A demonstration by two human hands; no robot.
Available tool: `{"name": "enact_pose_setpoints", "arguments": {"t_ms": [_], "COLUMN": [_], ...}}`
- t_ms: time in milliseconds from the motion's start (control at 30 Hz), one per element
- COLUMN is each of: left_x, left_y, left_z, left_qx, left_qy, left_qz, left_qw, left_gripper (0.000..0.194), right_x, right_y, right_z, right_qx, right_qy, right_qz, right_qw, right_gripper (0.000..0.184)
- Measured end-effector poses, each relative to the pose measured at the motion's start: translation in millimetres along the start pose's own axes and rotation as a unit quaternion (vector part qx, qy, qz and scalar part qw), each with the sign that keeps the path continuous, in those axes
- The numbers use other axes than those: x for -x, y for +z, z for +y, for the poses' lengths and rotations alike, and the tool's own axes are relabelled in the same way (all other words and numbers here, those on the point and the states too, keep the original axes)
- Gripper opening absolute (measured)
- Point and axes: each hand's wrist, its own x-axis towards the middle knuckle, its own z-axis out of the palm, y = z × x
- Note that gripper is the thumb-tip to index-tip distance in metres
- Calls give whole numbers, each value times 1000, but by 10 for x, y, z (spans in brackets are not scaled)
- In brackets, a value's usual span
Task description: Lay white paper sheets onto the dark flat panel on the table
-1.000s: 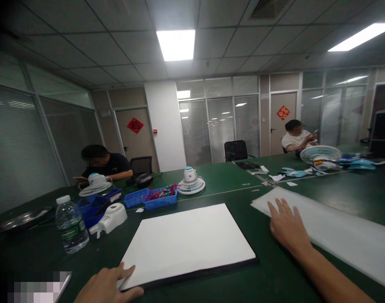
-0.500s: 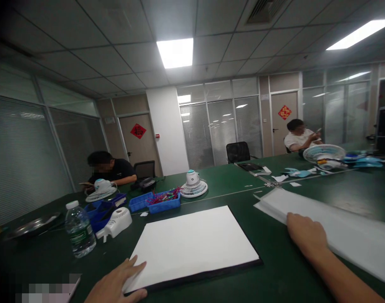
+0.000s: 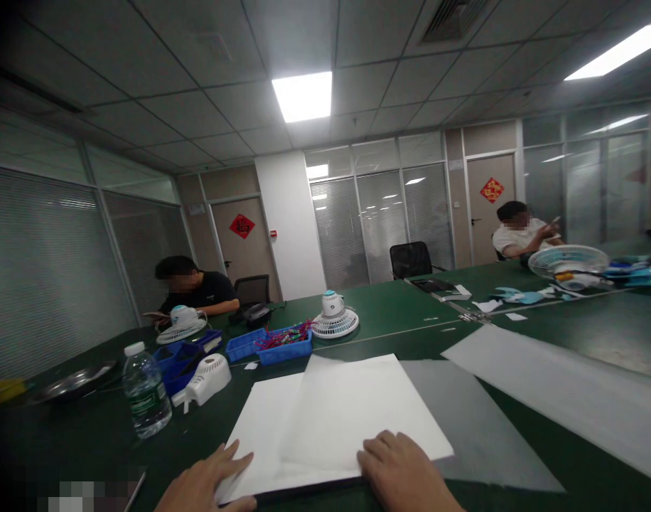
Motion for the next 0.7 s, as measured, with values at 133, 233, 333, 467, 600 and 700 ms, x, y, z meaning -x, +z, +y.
{"name": "enact_pose_setpoints", "arguments": {"t_ms": [133,233,333,467,600,700], "left_x": [-7,-11,-16,-18,-17,-9], "left_y": [-10,-9,-11,-19,-8,5], "left_z": [37,57,62,61,44,26], "left_qx": [-2,-7,-13,-17,-19,-18], "left_qy": [-4,-10,-14,-15,-12,-11], "left_qz": [-3,-2,-5,-5,-6,-3], "left_qw": [1000,1000,1000,1000,1000,1000], "left_gripper": [66,69,75,82,85,89], "right_x": [17,74,169,271,246,205], "right_y": [-199,-272,-257,-222,-201,-186], "right_z": [128,510,933,1202,1050,834], "right_qx": [-75,-19,37,38,10,-10], "right_qy": [18,147,244,303,277,239], "right_qz": [-40,-17,-22,-45,-57,-63], "right_qw": [996,989,969,951,959,969], "right_gripper": [41,47,49,56,60,62]}}
